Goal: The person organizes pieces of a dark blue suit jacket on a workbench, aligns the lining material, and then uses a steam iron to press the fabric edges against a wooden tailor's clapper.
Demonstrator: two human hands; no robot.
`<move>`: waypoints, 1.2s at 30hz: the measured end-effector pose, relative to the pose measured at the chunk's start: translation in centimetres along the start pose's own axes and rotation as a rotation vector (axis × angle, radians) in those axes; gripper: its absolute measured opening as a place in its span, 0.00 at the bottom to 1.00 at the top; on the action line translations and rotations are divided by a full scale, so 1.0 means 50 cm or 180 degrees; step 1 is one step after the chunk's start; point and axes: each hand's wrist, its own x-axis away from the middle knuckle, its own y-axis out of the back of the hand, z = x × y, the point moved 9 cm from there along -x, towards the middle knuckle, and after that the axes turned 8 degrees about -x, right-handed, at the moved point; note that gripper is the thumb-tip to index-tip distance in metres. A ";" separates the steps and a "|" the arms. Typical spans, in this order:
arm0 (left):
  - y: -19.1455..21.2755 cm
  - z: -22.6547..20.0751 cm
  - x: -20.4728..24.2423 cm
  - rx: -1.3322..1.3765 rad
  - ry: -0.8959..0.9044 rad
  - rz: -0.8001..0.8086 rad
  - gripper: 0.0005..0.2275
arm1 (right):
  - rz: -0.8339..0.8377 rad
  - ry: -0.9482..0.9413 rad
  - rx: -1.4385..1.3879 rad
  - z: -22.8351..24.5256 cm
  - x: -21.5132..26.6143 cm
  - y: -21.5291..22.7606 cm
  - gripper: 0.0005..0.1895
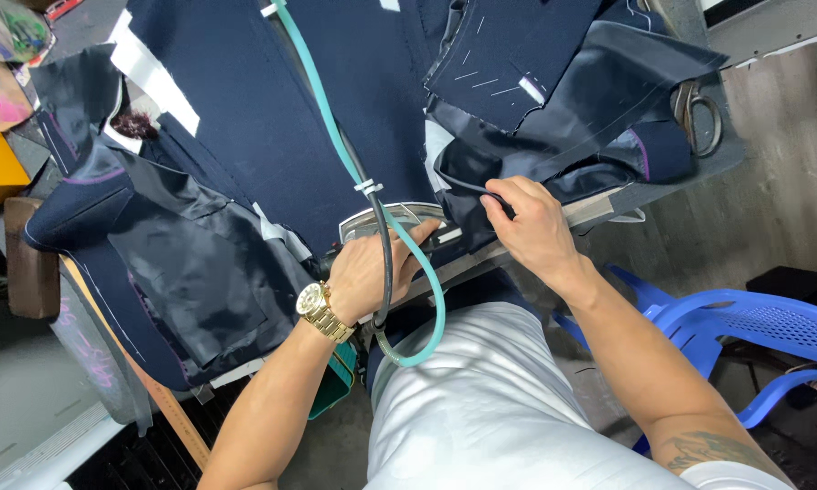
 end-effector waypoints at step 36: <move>0.191 0.149 -0.145 -0.0131 0.0949 -0.1388 0.21 | 0.0360 -0.0353 -0.0211 -0.037 0.017 0.003 0.07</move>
